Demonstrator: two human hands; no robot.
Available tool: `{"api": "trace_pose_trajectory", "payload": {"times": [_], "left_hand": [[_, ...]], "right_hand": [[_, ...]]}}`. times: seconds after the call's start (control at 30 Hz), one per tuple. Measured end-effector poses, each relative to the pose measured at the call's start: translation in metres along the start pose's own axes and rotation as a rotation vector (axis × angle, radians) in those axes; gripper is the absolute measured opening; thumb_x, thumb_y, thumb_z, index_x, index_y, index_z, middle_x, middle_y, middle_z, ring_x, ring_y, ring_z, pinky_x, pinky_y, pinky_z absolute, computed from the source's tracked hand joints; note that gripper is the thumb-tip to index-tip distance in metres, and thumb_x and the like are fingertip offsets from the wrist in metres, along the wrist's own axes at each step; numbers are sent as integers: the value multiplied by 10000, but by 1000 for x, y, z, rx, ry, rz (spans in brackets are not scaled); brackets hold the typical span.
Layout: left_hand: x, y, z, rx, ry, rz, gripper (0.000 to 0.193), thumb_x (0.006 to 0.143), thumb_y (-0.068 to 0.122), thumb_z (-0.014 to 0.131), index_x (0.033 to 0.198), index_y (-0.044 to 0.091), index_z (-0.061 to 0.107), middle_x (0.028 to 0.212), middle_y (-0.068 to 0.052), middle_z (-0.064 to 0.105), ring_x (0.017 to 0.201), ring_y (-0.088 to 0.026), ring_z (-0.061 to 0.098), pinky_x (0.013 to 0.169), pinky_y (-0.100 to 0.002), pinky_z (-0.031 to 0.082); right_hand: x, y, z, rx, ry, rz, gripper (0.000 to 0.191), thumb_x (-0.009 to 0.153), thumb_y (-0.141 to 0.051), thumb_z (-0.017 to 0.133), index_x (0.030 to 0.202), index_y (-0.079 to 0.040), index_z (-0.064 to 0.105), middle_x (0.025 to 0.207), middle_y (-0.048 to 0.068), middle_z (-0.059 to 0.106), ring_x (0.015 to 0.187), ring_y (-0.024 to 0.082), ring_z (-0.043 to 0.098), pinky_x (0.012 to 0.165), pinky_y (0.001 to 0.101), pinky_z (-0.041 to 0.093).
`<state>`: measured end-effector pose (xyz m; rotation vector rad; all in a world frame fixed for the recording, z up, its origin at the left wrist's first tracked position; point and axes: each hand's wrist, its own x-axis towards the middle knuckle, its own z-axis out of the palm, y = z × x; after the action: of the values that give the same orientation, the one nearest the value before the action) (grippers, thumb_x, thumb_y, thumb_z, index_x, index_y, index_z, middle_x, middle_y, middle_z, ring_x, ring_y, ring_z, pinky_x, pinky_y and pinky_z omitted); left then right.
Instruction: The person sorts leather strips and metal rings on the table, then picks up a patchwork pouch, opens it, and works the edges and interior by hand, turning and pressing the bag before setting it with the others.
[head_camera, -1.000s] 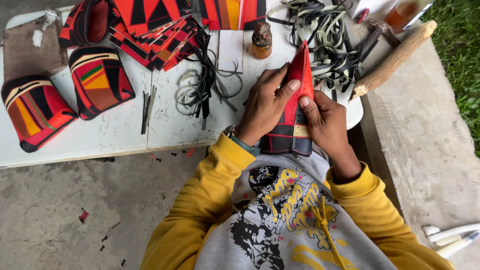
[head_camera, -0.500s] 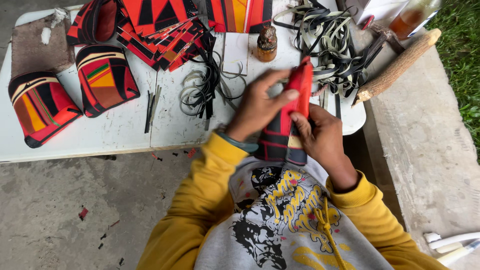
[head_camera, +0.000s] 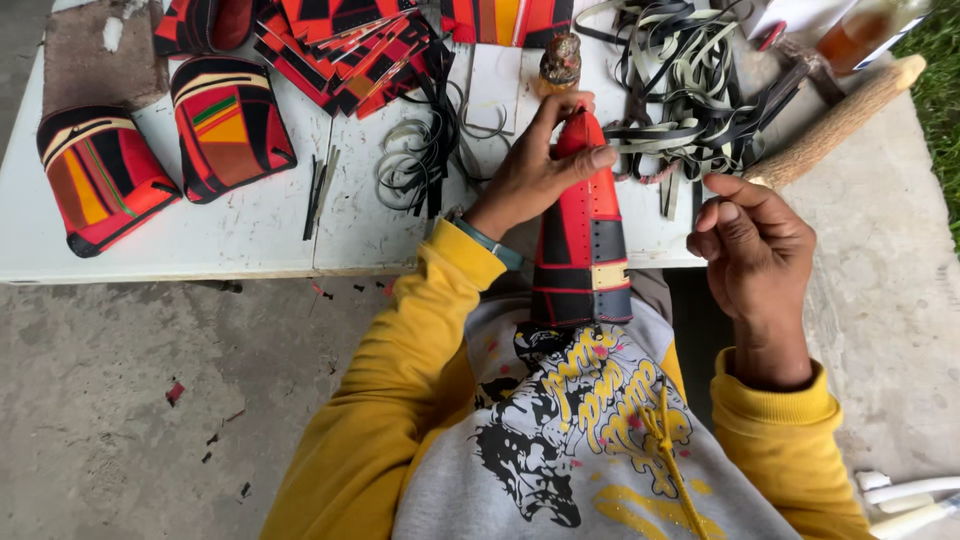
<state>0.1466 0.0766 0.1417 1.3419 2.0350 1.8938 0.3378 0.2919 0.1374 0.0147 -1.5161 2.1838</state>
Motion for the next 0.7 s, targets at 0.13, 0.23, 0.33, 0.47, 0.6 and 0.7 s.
{"api": "trace_pose_trajectory", "payload": {"times": [0.13, 0.23, 0.33, 0.47, 0.6, 0.7], "left_hand": [[-6, 3, 13, -54, -13, -85, 772, 955, 582, 695, 1455, 39, 466, 1395, -144, 596, 1285, -226, 603, 1114, -357, 509], [-8, 7, 16, -32, -23, -25, 753, 1009, 589, 637, 1501, 49, 454, 1440, -136, 567, 1355, -237, 567, 1169, -368, 471], [-10, 13, 18, 39, -20, 0, 741, 1035, 603, 590, 1515, 57, 450, 1452, -133, 552, 1381, -259, 561, 1185, -374, 460], [-10, 20, 20, 129, -19, -22, 739, 1032, 619, 563, 1521, 77, 448, 1454, -137, 548, 1381, -267, 574, 1185, -367, 469], [-10, 29, 13, 12, -132, -26, 732, 1098, 556, 504, 1615, 58, 362, 1579, -153, 451, 1526, -289, 447, 1294, -394, 352], [-14, 36, 6, -25, -224, -10, 773, 1080, 501, 544, 1648, 35, 303, 1645, -173, 367, 1592, -306, 347, 1332, -409, 283]], "right_hand": [[-1, 13, 6, 159, 43, 101, 216, 1097, -21, 566, 1286, 30, 658, 879, 60, 636, 611, 83, 414, 614, 261, 413], [4, 14, 14, 245, 70, 133, 212, 1120, -62, 549, 1289, 1, 662, 750, 22, 558, 577, 104, 409, 590, 287, 430], [8, 12, 23, 405, 11, 131, 184, 1150, -62, 568, 1301, -6, 656, 674, -14, 500, 530, 84, 385, 534, 266, 400], [7, 7, 32, 268, 70, 184, 257, 1087, -59, 540, 1341, -72, 585, 733, 12, 527, 619, 115, 459, 630, 286, 437], [4, 4, 34, 303, 73, 259, 239, 1069, -55, 525, 1300, -58, 585, 792, 43, 565, 676, 139, 519, 660, 283, 444], [0, 6, 33, 433, -33, 189, 191, 1123, -64, 560, 1305, -44, 616, 758, 16, 545, 634, 121, 507, 622, 272, 431]]}}
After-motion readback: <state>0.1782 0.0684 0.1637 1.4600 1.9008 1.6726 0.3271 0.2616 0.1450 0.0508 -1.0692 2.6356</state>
